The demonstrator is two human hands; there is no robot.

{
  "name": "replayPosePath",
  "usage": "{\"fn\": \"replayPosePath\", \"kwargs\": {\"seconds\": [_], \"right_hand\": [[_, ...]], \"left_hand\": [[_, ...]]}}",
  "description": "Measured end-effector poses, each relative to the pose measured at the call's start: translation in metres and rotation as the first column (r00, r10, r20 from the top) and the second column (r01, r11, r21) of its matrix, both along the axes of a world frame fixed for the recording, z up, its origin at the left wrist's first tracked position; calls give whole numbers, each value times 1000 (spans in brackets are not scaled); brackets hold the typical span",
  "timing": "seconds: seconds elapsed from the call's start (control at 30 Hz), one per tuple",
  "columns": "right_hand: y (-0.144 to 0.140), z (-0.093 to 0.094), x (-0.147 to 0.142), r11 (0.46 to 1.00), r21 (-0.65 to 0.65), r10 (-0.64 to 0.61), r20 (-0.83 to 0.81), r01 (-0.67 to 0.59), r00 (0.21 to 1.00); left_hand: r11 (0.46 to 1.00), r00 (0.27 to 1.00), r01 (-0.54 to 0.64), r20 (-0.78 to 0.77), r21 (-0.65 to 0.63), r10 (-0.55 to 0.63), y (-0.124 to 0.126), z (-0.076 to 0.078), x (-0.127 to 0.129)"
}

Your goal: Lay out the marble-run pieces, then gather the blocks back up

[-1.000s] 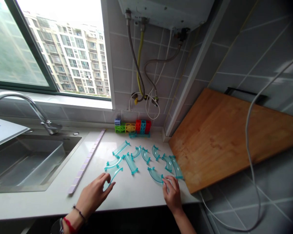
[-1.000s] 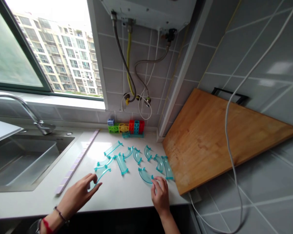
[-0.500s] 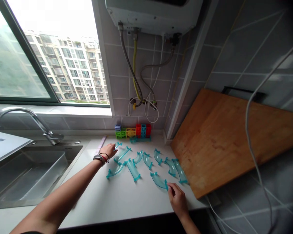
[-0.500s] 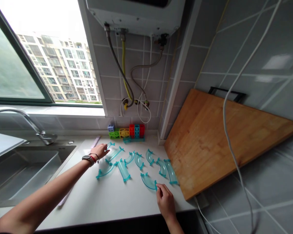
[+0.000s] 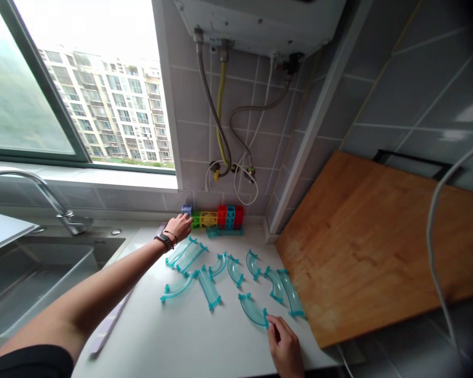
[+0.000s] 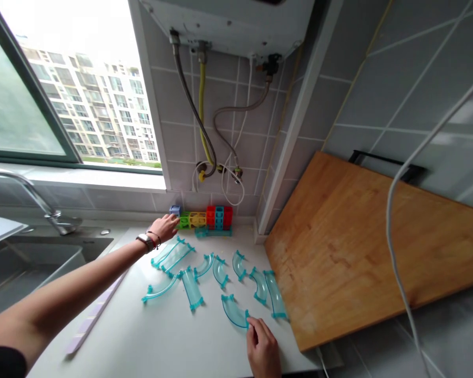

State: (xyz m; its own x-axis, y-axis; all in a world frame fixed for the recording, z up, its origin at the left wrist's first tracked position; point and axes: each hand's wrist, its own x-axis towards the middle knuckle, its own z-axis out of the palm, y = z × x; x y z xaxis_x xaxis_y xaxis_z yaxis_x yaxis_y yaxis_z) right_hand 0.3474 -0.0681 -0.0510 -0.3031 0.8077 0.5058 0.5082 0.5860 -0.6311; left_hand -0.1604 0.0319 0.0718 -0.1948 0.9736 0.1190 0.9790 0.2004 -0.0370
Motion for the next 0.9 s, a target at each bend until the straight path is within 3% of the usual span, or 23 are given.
{"fn": "replayPosePath", "kwargs": {"seconds": [0.17, 0.37, 0.53, 0.9], "right_hand": [[0, 0, -4, 998, 67, -20, 14, 19, 1000], [5, -12, -4, 988, 152, -34, 33, 28, 999], [8, -19, -2, 983, 180, -37, 55, 27, 998], [7, -17, -2, 983, 182, -27, 69, 14, 997]], "left_hand": [[994, 993, 82, -94, 72, -75, 48, 23, -25], [997, 991, 70, -120, 37, -65, 82, 8, -43], [997, 989, 63, -135, 46, -56, 91, -7, -48], [996, 982, 85, -171, 40, -77, 83, -18, -50]]}}
